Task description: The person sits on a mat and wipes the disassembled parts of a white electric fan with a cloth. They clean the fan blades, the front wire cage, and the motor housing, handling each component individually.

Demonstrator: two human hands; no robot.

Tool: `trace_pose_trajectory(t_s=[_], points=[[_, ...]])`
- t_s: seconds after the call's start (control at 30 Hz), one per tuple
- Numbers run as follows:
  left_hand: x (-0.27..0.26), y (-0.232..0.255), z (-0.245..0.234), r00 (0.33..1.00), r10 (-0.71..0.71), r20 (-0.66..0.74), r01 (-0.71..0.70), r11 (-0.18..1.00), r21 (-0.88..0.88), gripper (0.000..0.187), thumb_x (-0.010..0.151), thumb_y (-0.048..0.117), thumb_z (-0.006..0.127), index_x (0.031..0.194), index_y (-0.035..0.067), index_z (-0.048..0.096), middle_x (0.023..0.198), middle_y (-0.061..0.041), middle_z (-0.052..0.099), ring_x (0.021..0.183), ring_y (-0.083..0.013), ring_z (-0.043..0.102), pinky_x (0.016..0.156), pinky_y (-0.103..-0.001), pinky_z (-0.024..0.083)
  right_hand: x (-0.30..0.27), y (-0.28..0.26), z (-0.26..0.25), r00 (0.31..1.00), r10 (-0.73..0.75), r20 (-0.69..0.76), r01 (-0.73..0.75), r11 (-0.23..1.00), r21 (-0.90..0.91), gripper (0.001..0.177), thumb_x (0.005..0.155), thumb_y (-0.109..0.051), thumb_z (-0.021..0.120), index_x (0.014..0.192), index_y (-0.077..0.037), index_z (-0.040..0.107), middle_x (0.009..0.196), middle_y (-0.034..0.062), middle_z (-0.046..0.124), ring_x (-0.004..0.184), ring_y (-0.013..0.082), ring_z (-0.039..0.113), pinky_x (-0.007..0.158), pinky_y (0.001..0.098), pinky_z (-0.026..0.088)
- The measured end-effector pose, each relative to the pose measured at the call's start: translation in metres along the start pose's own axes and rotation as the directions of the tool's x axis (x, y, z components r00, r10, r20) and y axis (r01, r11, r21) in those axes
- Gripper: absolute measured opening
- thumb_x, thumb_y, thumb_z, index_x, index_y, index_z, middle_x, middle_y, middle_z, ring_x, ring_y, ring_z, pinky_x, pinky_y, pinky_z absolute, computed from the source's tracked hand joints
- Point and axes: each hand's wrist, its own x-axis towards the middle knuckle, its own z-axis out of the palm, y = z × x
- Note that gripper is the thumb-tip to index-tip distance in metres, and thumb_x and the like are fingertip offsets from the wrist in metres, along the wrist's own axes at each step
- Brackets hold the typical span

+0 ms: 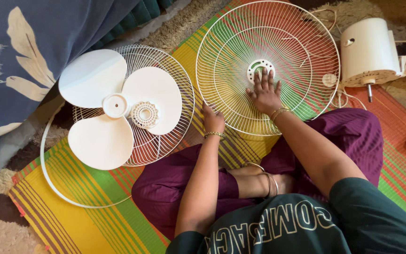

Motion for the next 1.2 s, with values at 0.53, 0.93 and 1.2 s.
trace_pose_trajectory(t_s=[0.53,0.93,1.2], points=[[0.007,-0.004,0.003,0.917,-0.32,0.24,0.4,0.726,-0.559,0.057,0.086,-0.007,0.048,0.142,0.006,0.045,0.138,-0.017,0.061,0.119,-0.0271,0.065,0.095,-0.04,0.056,-0.005,-0.011,-0.011,0.963,-0.238,0.129,0.263,0.938,-0.227,0.074,0.1,-0.063,0.005,0.163,-0.025,-0.007,0.171,-0.0013,-0.009,0.155,0.0227,-0.014,0.123,0.0572,-0.012],[0.033,-0.04,0.029,0.84,-0.454,0.296,0.522,0.529,-0.669,0.044,0.095,0.024,0.056,0.134,0.006,0.064,0.111,-0.004,0.068,0.061,-0.0093,0.037,0.053,-0.023,0.037,-0.001,-0.042,0.034,0.914,-0.402,0.043,0.405,0.911,-0.079,0.08,0.101,-0.06,0.011,0.163,-0.01,-0.004,0.169,0.0106,-0.006,0.154,0.0237,-0.012,0.121,0.0524,-0.008],[0.025,-0.027,0.021,0.825,-0.452,0.339,0.54,0.454,-0.709,0.045,0.104,0.033,0.046,0.141,0.01,0.055,0.119,-0.011,0.068,0.085,-0.0133,0.061,0.074,-0.029,0.053,-0.004,-0.035,0.003,0.897,-0.405,0.174,0.433,0.885,-0.17,0.076,0.099,-0.06,0.009,0.163,-0.019,0.0,0.172,0.0017,-0.004,0.156,0.023,-0.013,0.125,0.0526,-0.008]])
